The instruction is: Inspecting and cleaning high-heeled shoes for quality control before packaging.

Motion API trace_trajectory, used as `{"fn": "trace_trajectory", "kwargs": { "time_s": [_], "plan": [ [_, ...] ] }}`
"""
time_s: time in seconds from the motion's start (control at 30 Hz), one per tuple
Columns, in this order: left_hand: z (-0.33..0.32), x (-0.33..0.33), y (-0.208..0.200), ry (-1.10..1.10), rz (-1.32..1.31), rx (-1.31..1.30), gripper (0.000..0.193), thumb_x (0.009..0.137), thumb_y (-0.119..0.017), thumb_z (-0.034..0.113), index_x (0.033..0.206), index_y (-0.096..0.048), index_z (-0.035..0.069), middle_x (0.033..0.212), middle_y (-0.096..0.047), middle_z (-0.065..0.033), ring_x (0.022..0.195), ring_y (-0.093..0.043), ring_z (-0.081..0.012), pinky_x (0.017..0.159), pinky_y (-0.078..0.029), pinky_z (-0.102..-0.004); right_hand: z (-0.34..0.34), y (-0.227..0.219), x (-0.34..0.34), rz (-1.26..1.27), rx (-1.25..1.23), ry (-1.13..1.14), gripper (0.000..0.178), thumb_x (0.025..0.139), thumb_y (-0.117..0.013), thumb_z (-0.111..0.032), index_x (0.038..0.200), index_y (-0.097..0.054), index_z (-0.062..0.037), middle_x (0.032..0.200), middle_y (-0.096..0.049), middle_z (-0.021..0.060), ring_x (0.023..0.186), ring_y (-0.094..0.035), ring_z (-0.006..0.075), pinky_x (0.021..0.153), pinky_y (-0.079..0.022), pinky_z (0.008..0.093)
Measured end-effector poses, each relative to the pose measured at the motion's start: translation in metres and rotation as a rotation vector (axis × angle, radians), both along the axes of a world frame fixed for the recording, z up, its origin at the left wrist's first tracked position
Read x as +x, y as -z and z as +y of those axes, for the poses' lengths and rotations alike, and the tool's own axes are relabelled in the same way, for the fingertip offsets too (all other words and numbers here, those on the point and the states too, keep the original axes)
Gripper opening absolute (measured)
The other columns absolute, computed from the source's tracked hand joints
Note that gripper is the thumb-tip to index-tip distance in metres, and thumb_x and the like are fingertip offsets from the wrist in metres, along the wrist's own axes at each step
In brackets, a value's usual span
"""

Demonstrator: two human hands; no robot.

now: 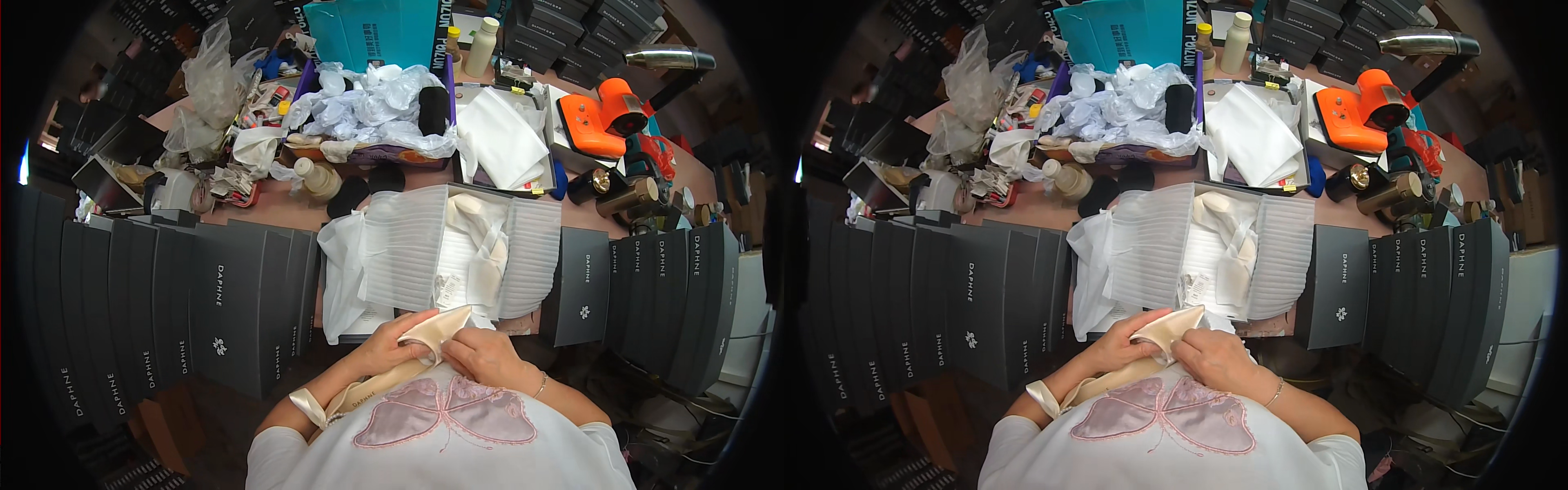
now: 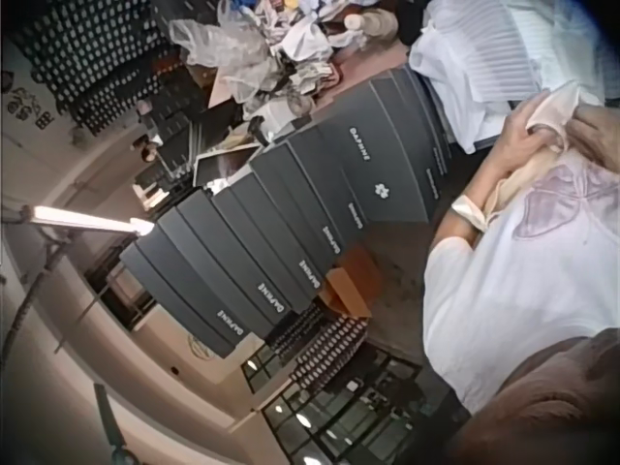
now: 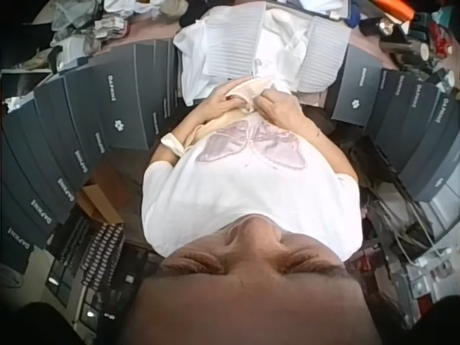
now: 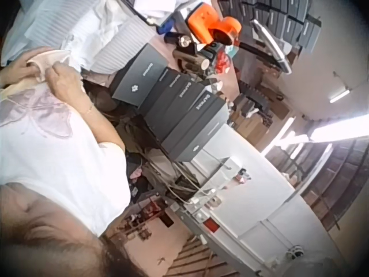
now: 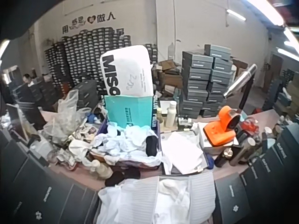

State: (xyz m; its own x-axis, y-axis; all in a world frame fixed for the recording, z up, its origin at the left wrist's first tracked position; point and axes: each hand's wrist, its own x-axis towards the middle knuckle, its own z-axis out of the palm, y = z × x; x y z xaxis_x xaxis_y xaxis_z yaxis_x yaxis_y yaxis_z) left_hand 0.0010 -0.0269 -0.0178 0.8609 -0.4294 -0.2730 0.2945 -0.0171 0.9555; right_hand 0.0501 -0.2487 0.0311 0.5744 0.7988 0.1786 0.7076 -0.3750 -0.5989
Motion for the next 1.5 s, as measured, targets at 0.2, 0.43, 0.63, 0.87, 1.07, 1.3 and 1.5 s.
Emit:
{"fn": "trace_trajectory", "kwargs": {
  "time_s": [0.2, 0.43, 0.63, 0.87, 1.07, 1.3, 1.5],
  "plan": [
    [0.003, 0.001, -0.001, 0.063, 0.019, 0.028, 0.064, 0.086, -0.067, 0.007, 0.143, -0.038, 0.006, 0.135, -0.05, -0.0111, 0.122, -0.049, -0.0192, 0.102, -0.039, -0.0314, 0.009, -0.005, 0.004, 0.016, -0.044, 0.028, 0.012, 0.077, -0.067, -0.016, 0.085, -0.06, -0.0093, 0.071, -0.049, 0.0035, 0.058, -0.057, 0.0211, 0.05, -0.048, 0.034],
    [0.008, 0.005, 0.003, 0.067, 0.038, -0.043, 0.064, 0.087, -0.066, 0.008, 0.144, -0.037, 0.006, 0.137, -0.049, -0.0098, 0.123, -0.048, -0.0168, 0.102, -0.039, -0.0303, 0.022, 0.004, 0.008, -0.029, 0.065, 0.107, 0.01, 0.079, -0.066, -0.016, 0.085, -0.059, -0.01, 0.071, -0.05, 0.0038, 0.058, -0.058, 0.0218, 0.047, -0.047, 0.0348],
    [0.007, 0.001, 0.013, 0.111, 0.099, -0.097, 0.063, 0.088, -0.066, 0.011, 0.143, -0.038, 0.006, 0.136, -0.049, -0.0109, 0.123, -0.048, -0.0182, 0.102, -0.039, -0.0305, -0.002, -0.011, -0.022, 0.109, -0.047, 0.205, 0.008, 0.082, -0.064, -0.015, 0.081, -0.06, -0.0082, 0.071, -0.05, 0.0036, 0.06, -0.059, 0.0213, 0.05, -0.048, 0.0333],
    [-0.03, 0.013, 0.012, 0.207, 0.038, 0.01, 0.063, 0.088, -0.066, 0.013, 0.144, -0.037, 0.006, 0.136, -0.048, -0.0125, 0.122, -0.048, -0.0185, 0.102, -0.039, -0.0308, -0.033, 0.0, -0.01, 0.156, -0.074, 0.18, 0.009, 0.084, -0.062, -0.015, 0.088, -0.063, -0.0062, 0.079, -0.056, 0.0073, 0.07, -0.061, 0.0246, 0.058, -0.05, 0.0352],
    [-0.076, 0.003, 0.046, -0.24, 0.519, -0.281, 0.06, 0.089, -0.065, 0.016, 0.142, -0.039, 0.005, 0.124, -0.055, -0.0066, 0.11, -0.055, -0.0149, 0.093, -0.045, -0.0283, -0.135, 0.013, 0.062, 0.274, 0.207, 0.421, 0.018, 0.086, -0.065, -0.017, 0.098, -0.065, -0.0039, 0.088, -0.063, 0.0143, 0.077, -0.063, 0.0301, 0.069, -0.051, 0.0368],
    [-0.125, 0.131, 0.0, -0.431, 0.322, -0.224, 0.042, 0.092, -0.062, 0.019, 0.129, -0.049, 0.004, 0.108, -0.062, -0.0066, 0.088, -0.063, -0.0134, 0.074, -0.052, -0.0272, -0.203, 0.038, 0.251, 0.21, 0.536, 0.839, 0.026, 0.084, -0.068, -0.018, 0.099, -0.062, 0.002, 0.079, -0.063, 0.0074, 0.074, -0.059, 0.0151, 0.07, -0.048, 0.0299],
    [-0.171, 0.308, -0.026, -0.591, 0.01, -0.38, 0.034, 0.092, -0.063, 0.019, 0.12, -0.054, 0.004, 0.101, -0.064, -0.0056, 0.079, -0.064, -0.0136, 0.068, -0.054, -0.0285, -0.227, 0.067, 0.394, -0.132, 0.194, 0.993, 0.036, 0.082, -0.069, -0.028, 0.107, -0.06, -0.0029, 0.097, -0.063, 0.0217, 0.093, -0.062, 0.0386, 0.081, -0.049, 0.0457]
  ]
}}
